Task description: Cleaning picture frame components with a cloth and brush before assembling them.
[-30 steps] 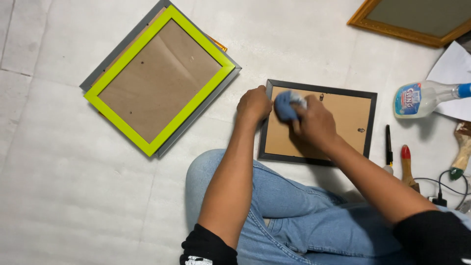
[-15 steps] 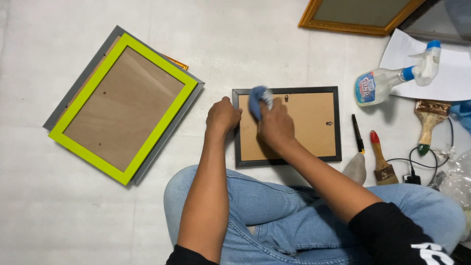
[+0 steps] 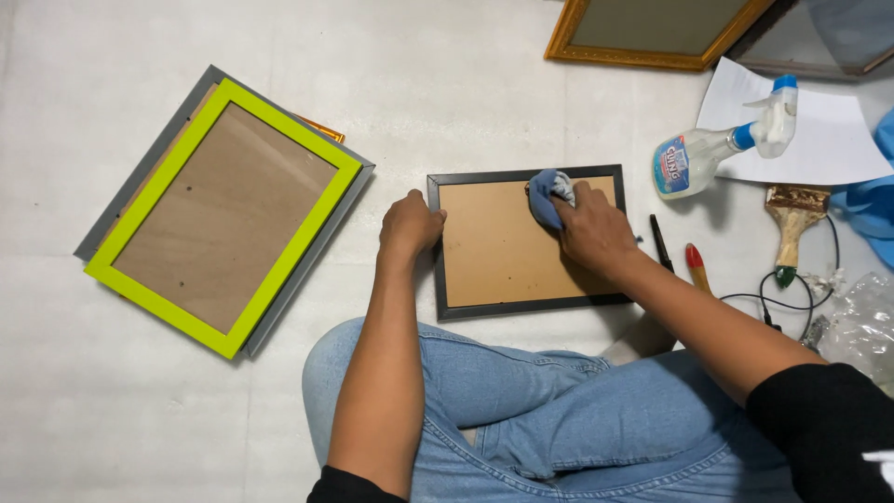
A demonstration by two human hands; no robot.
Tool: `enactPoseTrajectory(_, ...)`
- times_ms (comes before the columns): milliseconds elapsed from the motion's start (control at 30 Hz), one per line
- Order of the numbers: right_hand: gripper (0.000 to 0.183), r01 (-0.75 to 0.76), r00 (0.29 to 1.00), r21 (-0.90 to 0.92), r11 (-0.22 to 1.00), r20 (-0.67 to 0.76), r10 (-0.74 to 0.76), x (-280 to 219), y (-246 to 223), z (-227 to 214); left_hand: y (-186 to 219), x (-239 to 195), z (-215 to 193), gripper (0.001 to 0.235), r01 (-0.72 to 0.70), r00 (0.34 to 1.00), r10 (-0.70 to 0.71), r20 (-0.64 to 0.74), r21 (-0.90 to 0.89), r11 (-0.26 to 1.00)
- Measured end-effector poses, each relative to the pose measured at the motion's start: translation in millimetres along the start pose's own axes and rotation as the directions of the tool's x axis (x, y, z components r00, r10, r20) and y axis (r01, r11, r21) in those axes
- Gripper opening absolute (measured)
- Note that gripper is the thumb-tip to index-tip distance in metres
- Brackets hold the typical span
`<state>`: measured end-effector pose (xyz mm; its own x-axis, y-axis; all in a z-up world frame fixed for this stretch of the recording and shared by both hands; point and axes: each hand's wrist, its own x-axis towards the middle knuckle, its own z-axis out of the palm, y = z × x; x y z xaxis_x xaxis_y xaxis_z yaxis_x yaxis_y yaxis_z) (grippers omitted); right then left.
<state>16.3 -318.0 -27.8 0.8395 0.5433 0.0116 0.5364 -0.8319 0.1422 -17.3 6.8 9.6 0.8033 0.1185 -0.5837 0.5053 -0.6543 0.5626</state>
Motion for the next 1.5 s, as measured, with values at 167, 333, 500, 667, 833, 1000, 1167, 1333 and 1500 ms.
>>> enactPoseTrajectory(167, 0.045, -0.183, 0.977, 0.05, 0.982, 0.122, 0.176, 18, 5, -13, 1, -4, -2, 0.054, -0.007, 1.0, 0.007, -0.014, -0.034, 0.999)
enactPoseTrajectory(333, 0.046, -0.3, 0.946, 0.057, 0.952, 0.144, 0.29, 34, 11, -9, 3, -1, -4, 0.054, -0.01, 1.0, 0.01, -0.015, -0.011, 1.0)
enactPoseTrajectory(500, 0.045, -0.318, 0.937, 0.137, 0.938, 0.193, 0.29, 26, 1, -25, 6, -2, -4, 0.054, -0.014, 1.0, 0.013, -0.005, -0.008, 1.0)
enactPoseTrajectory(667, 0.048, -0.417, 0.888, 0.16, 0.895, 0.28, 0.364, 10, -36, -39, 4, 0, 1, 0.054, -0.013, 1.0, 0.012, 0.021, 0.016, 1.0)
enactPoseTrajectory(833, 0.048, -0.233, 0.941, 0.057, 0.971, 0.267, 0.21, 1, 2, -25, -1, 5, 2, 0.053, -0.005, 1.0, 0.005, -0.013, 0.005, 1.0)
enactPoseTrajectory(1000, 0.045, -0.324, 0.89, 0.123, 0.938, 0.377, 0.258, -11, -34, -57, -6, 12, 7, 0.052, 0.01, 1.0, -0.009, -0.014, 0.026, 1.0)
enactPoseTrajectory(1167, 0.044, -0.188, 0.881, 0.134, 0.973, 0.462, 0.107, -63, -44, -52, -6, 11, 8, 0.048, -0.011, 1.0, 0.011, -0.014, 0.03, 0.999)
enactPoseTrajectory(1333, 0.045, -0.319, 0.787, 0.013, 0.948, 0.561, 0.257, -90, -32, -51, -8, 13, 9, 0.048, -0.022, 0.999, 0.024, -0.034, 0.034, 0.999)
enactPoseTrajectory(1500, 0.042, -0.311, 0.789, -0.072, 0.948, 0.536, 0.3, -102, 15, -33, -9, 17, 14, 0.052, -0.006, 0.999, 0.007, -0.046, 0.018, 1.0)
